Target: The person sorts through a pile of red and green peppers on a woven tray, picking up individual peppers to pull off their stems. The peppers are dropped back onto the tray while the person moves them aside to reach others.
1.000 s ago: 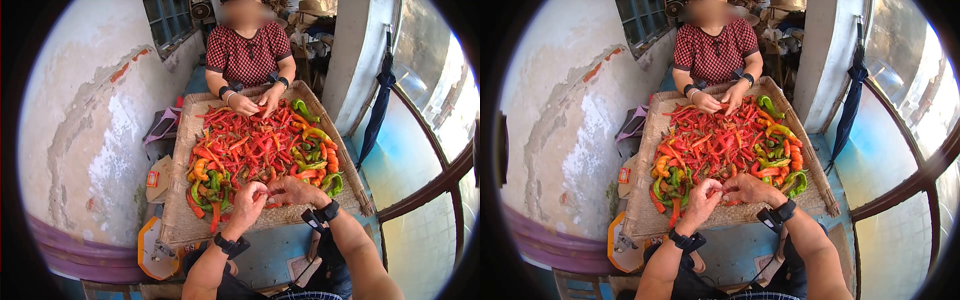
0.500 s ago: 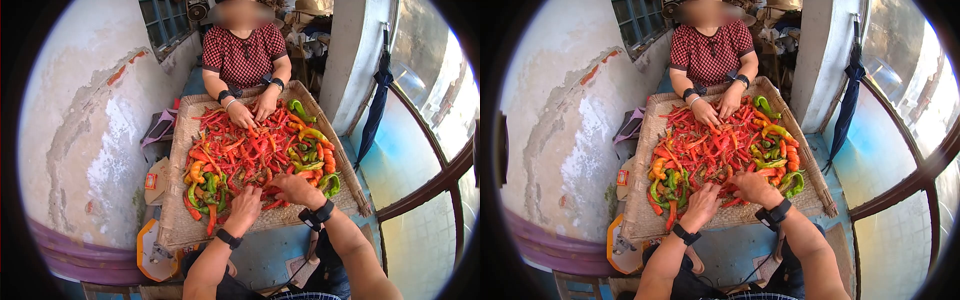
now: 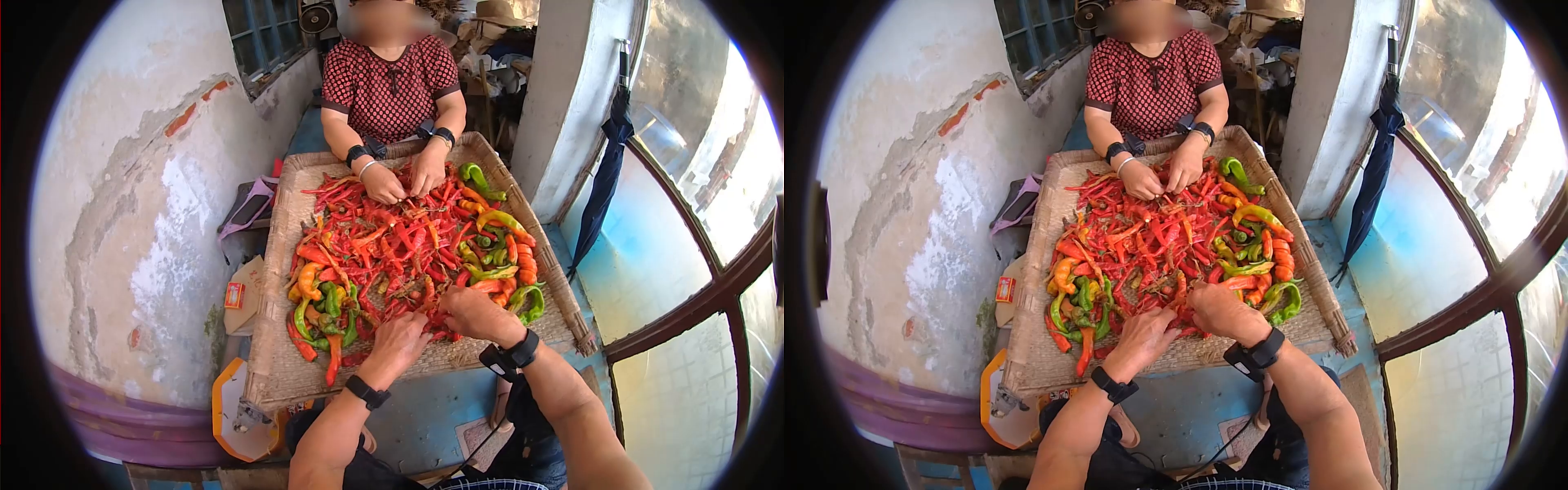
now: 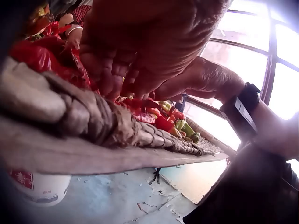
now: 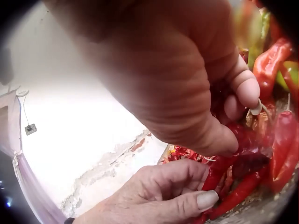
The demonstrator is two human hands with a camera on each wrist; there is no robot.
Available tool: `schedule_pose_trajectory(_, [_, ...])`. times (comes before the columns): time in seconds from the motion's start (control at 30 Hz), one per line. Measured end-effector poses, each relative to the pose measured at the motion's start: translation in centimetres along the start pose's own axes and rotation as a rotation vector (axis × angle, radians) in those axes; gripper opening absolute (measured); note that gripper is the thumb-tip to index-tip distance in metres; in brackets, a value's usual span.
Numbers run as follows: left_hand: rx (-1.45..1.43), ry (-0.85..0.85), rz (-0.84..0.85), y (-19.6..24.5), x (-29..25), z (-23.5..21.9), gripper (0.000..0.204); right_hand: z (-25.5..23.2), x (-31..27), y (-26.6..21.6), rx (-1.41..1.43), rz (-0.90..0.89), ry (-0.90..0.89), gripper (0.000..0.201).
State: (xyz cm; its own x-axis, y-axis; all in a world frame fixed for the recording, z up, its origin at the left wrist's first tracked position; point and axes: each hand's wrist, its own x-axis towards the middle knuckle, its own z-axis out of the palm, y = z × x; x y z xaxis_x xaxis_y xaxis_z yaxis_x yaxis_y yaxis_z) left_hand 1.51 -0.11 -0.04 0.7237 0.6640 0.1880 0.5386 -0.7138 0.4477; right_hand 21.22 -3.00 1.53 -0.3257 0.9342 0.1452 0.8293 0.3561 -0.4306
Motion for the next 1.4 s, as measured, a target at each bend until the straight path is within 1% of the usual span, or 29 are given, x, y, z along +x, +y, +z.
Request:
schedule_pose_trajectory(0.07, [0.019,0.005,0.006,0.2,0.1,0.1,0.020,0.6,-0.1,0.3,-0.041,0.105,-0.061,0.015])
schedule_pose_trajectory(0.1, [0.042,0.021,0.006,0.3,0.3,0.0,0.019,0.1,-0.2,0.0,-0.043,0.105,-0.061,0.015])
schedule_pose_trajectory(0.17, [0.048,0.041,-0.005,0.4,0.4,-0.3,0.018,-1.2,-0.4,-0.7,-0.063,0.024,0.170,0.012])
schedule_pose_trajectory(0.2, [0.053,0.056,-0.014,0.4,0.4,-0.3,0.017,-1.9,-0.4,-0.9,-0.064,0.021,0.170,0.012])
schedule_pose_trajectory(0.27, [0.069,0.058,-0.016,0.0,0.1,-0.3,0.017,-3.3,-0.6,-0.9,0.076,0.146,0.111,0.009])
schedule_pose_trajectory(0.3, [0.086,0.059,-0.019,-0.1,0.0,-0.5,0.016,-3.4,-0.6,-0.2,0.060,0.132,0.037,0.012])
schedule_pose_trajectory(0.33, [0.091,0.060,-0.018,-0.1,-0.1,-0.8,0.016,-3.3,-0.4,0.2,0.061,0.129,0.041,0.012])
schedule_pose_trajectory(0.4, [0.072,0.061,-0.076,0.2,-0.5,-1.5,0.019,-3.3,0.1,1.1,0.178,0.112,-0.063,0.010])
schedule_pose_trajectory(0.43, [0.075,0.058,-0.075,0.1,-0.5,-1.5,0.019,-2.8,0.8,1.0,0.304,0.151,0.126,0.020])
schedule_pose_trajectory(0.47, [0.119,0.069,-0.086,0.0,-0.5,-1.6,0.023,-2.5,1.4,0.7,0.308,0.153,0.126,0.020])
schedule_pose_trajectory(0.53, [0.163,0.079,-0.099,-0.2,-0.5,-1.5,0.026,-2.7,2.9,-0.5,0.571,0.194,0.747,0.035])
schedule_pose_trajectory(0.57, [0.160,0.060,-0.102,-0.4,-0.5,-1.5,0.027,-3.2,2.9,-0.7,0.507,0.187,0.668,0.051])
schedule_pose_trajectory(0.6, [0.158,0.041,-0.104,-0.7,-0.6,-1.4,0.027,-3.0,2.6,-0.4,0.511,0.187,0.668,0.051])
schedule_pose_trajectory(0.67, [0.188,0.007,-0.083,-1.6,-0.7,-0.7,0.031,-2.2,1.7,0.3,0.031,-0.081,0.289,0.040])
schedule_pose_trajectory(0.7, [0.217,-0.023,-0.061,-1.9,-0.6,-0.5,0.034,-1.5,0.7,-0.3,0.024,0.038,0.062,0.039])
schedule_pose_trajectory(0.73, [0.217,-0.020,-0.062,-1.7,-0.5,-1.0,0.034,-1.0,0.3,-0.8,0.022,0.036,0.061,0.039])
schedule_pose_trajectory(0.8, [0.267,-0.012,-0.120,-1.1,-0.6,-1.9,0.036,0.1,-0.2,-1.7,-0.197,0.106,-0.183,0.035])
schedule_pose_trajectory(0.93, [0.262,-0.007,-0.182,-1.7,-1.0,-2.2,0.032,1.5,-0.2,-0.9,-0.221,0.102,-0.167,0.030])
schedule_pose_trajectory(1.0, [0.276,-0.079,-0.179,-2.3,-0.9,-1.7,0.029,1.1,-0.2,-0.8,-0.162,0.098,-0.158,0.023])
schedule_pose_trajectory(1.03, [0.276,-0.077,-0.176,-2.6,-0.8,-1.4,0.029,0.7,-0.2,-0.8,-0.165,0.099,-0.156,0.023])
schedule_pose_trajectory(1.1, [0.266,-0.028,-0.143,-2.8,-0.6,-1.1,0.026,-0.1,-0.2,-0.6,0.023,0.064,-0.033,0.019])
schedule_pose_trajectory(1.13, [0.266,-0.029,-0.144,-2.7,-0.6,-1.1,0.026,-0.3,-0.1,-0.3,0.024,0.064,-0.034,0.019])
schedule_pose_trajectory(1.2, [0.154,0.088,-0.080,-2.3,-0.7,-1.5,0.022,-0.9,0.5,0.0,0.213,-0.003,0.184,0.013])
schedule_pose_trajectory(1.23, [0.154,0.085,-0.080,-2.0,-0.7,-1.6,0.022,-1.5,0.6,-0.2,0.273,-0.039,0.272,0.011])
schedule_pose_trajectory(1.27, [0.070,0.137,-0.096,-1.7,-0.6,-1.8,0.020,-2.0,0.6,-0.3,0.274,-0.038,0.272,0.011])
schedule_pose_trajectory(1.3, [-0.013,0.190,-0.114,-1.4,-0.5,-2.0,0.018,-2.5,0.6,-0.3,0.353,0.032,0.249,0.014])
schedule_pose_trajectory(1.33, [-0.013,0.190,-0.116,-1.0,-0.5,-2.4,0.018,-2.8,0.5,-0.3,0.432,0.101,0.225,0.016])
schedule_pose_trajectory(1.37, [-0.057,0.173,-0.166,-0.6,-0.5,-2.9,0.018,-3.0,0.4,-0.2,0.522,0.133,0.145,0.017])
schedule_pose_trajectory(1.4, [-0.100,0.154,-0.215,-0.4,-0.4,-3.1,0.017,-3.5,0.2,-0.2,0.524,0.134,0.145,0.017])
